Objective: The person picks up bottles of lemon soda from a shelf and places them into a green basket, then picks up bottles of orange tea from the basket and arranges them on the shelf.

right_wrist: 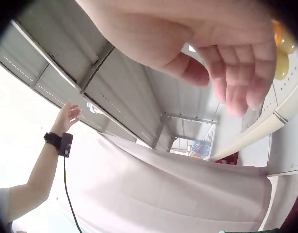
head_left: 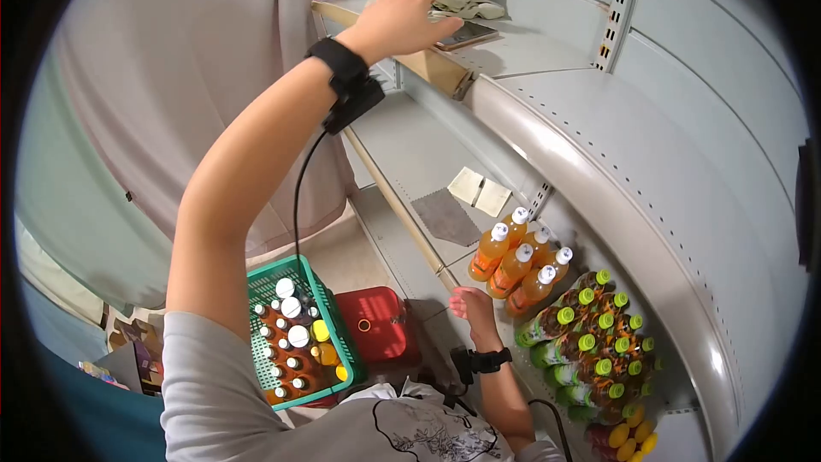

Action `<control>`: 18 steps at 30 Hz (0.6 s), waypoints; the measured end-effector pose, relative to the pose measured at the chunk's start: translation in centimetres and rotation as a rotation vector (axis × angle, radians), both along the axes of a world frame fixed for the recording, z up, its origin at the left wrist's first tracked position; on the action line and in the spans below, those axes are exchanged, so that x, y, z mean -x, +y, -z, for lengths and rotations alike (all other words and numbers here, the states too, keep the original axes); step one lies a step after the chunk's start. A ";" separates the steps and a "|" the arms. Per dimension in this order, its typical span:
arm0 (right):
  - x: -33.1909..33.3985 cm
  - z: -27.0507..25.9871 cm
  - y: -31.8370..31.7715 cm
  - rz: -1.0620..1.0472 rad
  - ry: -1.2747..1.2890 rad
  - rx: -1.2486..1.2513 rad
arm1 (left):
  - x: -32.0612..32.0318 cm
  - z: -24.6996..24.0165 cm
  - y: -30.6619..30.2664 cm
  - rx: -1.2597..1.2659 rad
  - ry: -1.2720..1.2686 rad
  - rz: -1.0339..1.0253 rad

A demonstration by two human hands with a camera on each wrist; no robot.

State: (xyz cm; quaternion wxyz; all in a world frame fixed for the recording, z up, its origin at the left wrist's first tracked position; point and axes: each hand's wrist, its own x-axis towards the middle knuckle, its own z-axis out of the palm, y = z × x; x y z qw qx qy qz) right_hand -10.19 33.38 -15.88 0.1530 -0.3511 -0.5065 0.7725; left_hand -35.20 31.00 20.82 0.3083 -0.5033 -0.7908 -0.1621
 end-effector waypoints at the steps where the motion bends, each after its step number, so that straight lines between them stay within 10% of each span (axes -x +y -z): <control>1: 0.3 0.1 0.7 0.000 -0.007 0.008 | 0.9 -0.1 1.3 0.079 -0.056 -0.002; 8: 1.5 0.5 3.5 -0.023 -0.032 0.014 | 1.6 -0.3 5.7 0.535 -0.301 -0.111; 18: 1.3 1.0 4.1 0.012 -0.026 0.025 | 3.6 0.8 6.4 0.253 -0.394 -0.024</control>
